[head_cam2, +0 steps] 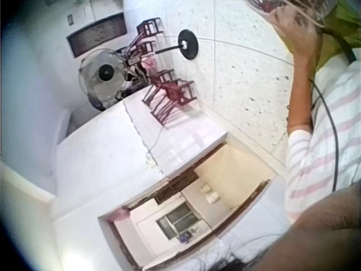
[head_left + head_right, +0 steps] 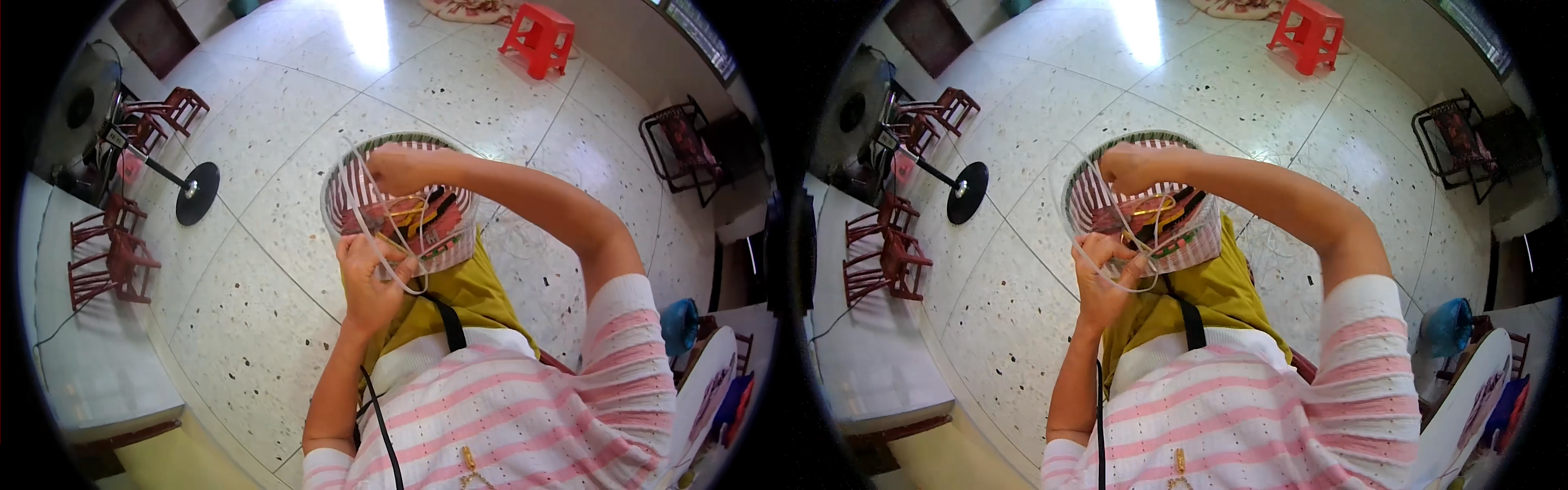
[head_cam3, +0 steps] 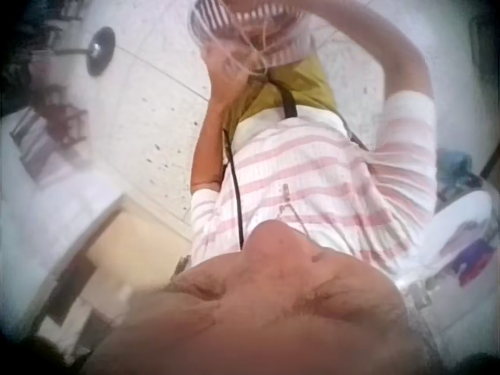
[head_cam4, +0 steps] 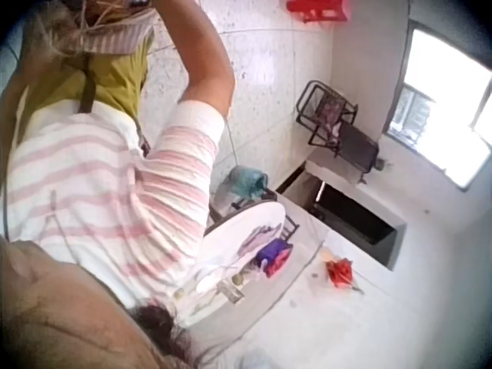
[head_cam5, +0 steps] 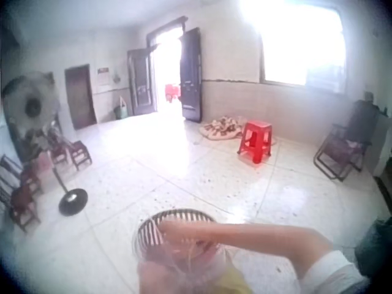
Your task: The person weaves a white plastic strip through the rim of a small woven basket, pulling it tight and trimming the excess with shears.
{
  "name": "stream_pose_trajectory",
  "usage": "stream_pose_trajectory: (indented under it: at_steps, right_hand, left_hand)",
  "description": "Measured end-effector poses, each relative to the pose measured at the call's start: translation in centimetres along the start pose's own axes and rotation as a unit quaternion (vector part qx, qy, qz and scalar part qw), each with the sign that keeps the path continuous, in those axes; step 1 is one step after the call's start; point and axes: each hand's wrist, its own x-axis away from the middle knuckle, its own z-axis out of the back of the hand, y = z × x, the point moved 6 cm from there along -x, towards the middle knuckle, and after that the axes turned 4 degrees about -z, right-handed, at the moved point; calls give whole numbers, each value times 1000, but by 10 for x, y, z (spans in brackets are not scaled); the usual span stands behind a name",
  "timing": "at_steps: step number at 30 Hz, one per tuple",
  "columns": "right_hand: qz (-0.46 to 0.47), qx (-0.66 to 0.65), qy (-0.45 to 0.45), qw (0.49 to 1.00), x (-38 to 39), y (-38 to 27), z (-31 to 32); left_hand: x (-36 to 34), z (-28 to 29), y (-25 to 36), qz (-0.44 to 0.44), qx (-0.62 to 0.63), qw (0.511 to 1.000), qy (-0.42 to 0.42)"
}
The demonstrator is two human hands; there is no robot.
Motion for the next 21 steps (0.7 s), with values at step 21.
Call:
stream_pose_trajectory:
  at_steps: [21]
  right_hand:
    - [162, -347, 142, 913, 239, -138, 17]
  left_hand:
    - [-8, -4, -9, 25, -10, 1000, 15]
